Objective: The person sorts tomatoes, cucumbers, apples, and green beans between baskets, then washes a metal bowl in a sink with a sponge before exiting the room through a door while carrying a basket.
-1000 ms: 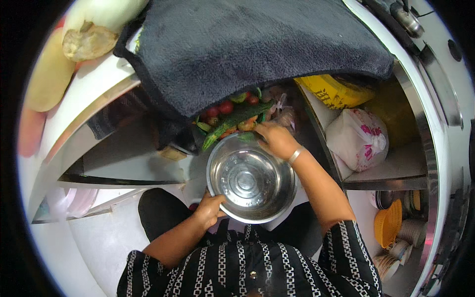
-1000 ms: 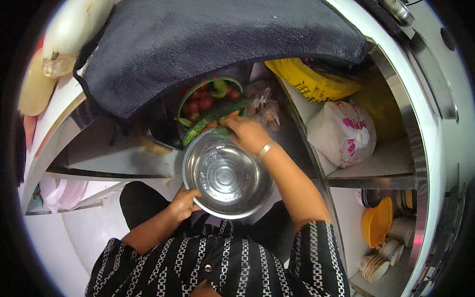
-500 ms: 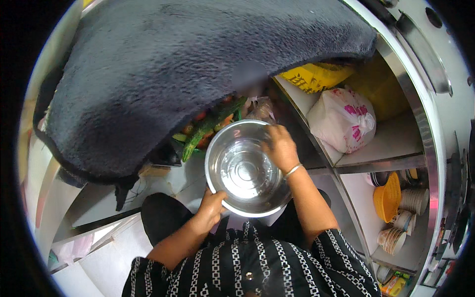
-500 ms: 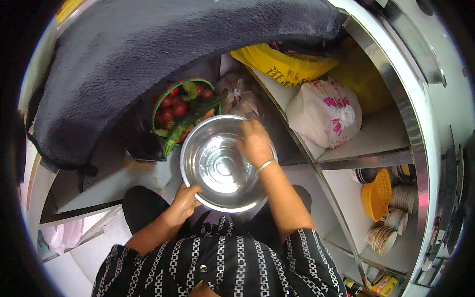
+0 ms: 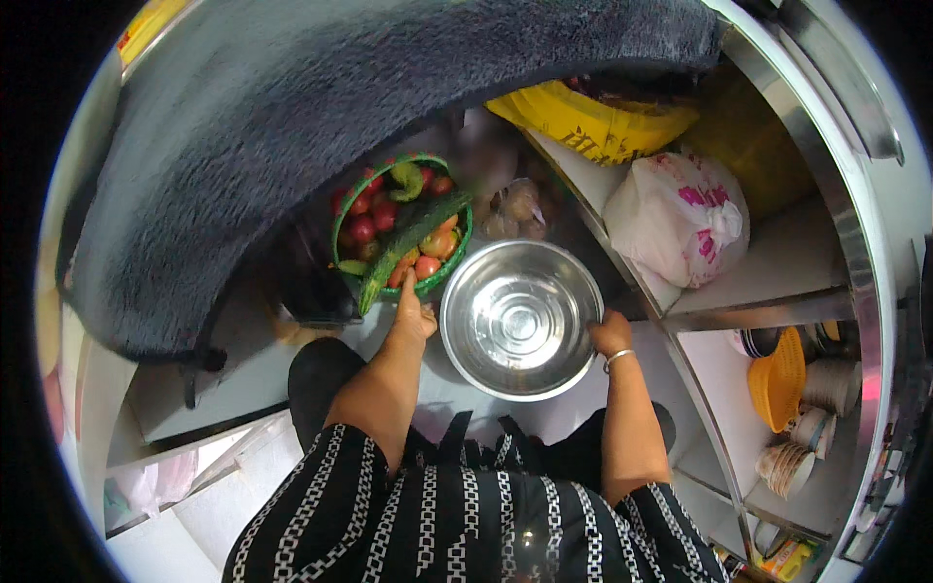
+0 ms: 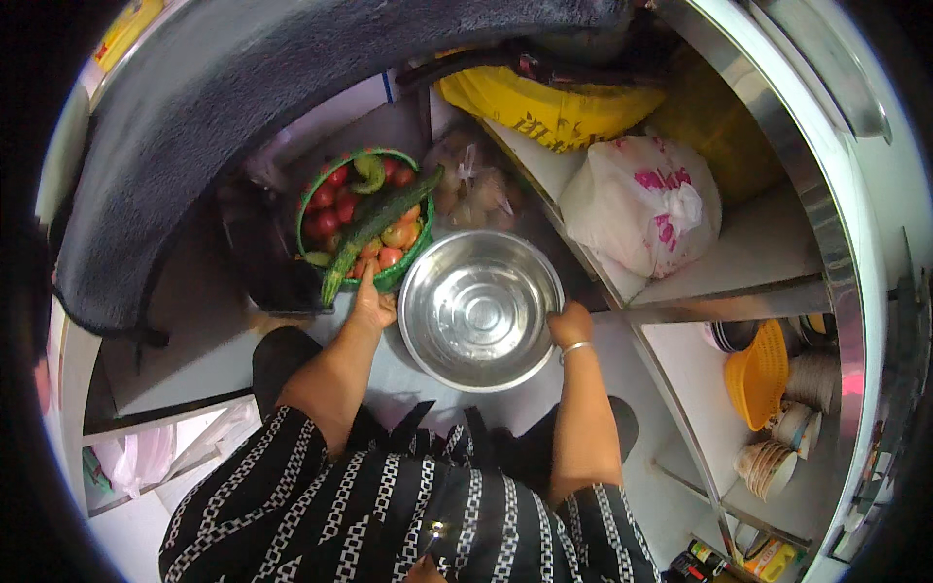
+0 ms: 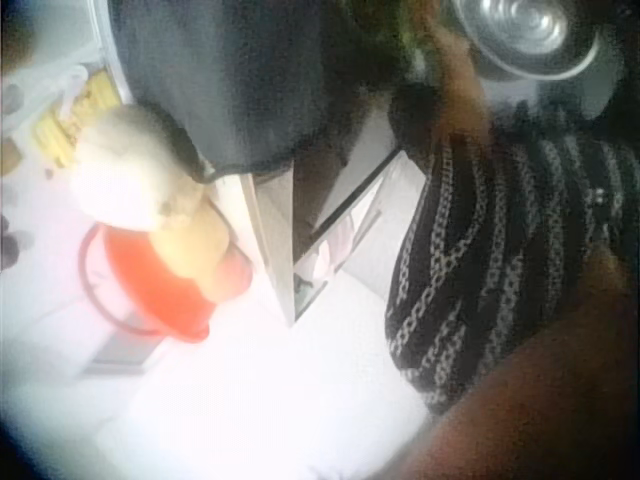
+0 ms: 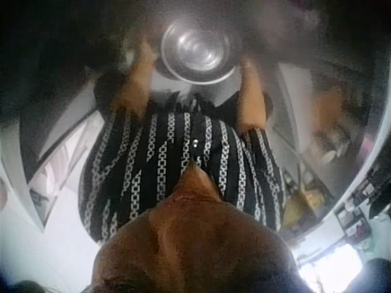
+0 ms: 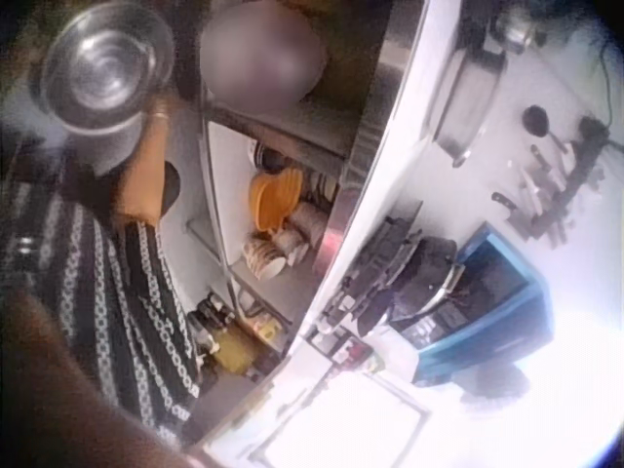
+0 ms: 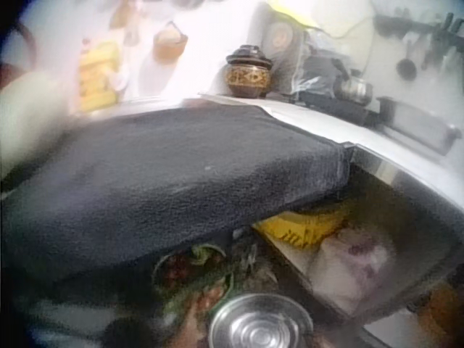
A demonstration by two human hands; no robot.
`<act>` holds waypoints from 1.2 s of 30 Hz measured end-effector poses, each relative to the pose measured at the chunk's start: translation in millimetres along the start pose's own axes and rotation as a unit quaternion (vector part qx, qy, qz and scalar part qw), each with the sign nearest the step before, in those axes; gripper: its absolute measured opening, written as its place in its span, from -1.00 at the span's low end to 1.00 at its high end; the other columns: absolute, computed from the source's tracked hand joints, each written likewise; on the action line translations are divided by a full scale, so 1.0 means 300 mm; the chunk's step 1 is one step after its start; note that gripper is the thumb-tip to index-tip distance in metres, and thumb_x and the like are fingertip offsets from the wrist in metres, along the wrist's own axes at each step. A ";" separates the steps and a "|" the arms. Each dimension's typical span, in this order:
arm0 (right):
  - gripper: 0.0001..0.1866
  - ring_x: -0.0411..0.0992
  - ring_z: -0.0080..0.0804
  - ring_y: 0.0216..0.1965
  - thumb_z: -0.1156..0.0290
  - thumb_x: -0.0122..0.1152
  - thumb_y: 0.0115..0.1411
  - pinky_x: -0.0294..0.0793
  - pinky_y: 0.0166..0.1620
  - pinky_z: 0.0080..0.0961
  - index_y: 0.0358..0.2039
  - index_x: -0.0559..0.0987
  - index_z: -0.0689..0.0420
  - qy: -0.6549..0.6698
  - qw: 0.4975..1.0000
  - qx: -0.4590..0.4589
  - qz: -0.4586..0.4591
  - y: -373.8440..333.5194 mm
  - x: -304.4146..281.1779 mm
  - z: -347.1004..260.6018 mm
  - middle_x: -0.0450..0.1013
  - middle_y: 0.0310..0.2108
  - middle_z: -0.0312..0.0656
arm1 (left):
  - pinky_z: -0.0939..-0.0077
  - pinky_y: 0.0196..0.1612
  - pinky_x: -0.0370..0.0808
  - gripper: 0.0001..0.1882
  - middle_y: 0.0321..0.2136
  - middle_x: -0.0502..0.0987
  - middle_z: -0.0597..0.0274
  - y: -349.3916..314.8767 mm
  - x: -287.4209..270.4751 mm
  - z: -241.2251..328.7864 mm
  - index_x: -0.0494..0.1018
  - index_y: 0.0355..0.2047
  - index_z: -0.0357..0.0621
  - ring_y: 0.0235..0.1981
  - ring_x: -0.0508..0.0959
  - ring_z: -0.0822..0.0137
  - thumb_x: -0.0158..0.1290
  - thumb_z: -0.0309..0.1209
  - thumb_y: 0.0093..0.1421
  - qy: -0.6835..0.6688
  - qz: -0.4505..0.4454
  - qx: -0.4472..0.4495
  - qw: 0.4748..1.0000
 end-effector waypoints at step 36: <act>-0.64 0.49 0.05 -0.24 0.45 0.05 -0.01 0.46 -0.18 -0.21 -0.13 0.50 0.20 0.162 0.980 0.035 -0.107 -0.772 -0.807 -0.509 0.50 -0.34 0.14 | 0.38 0.02 0.39 -0.48 0.01 0.41 -0.03 -1.220 0.378 0.291 0.22 0.15 -0.32 -0.05 0.46 0.18 -0.08 -0.64 0.12 0.469 -0.085 0.049 0.878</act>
Point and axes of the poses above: each hand's wrist, its own y-axis towards the middle knuckle, its own x-axis out of the palm, z = x × y, the point moved 7 cm from there along y, towards the middle knuckle
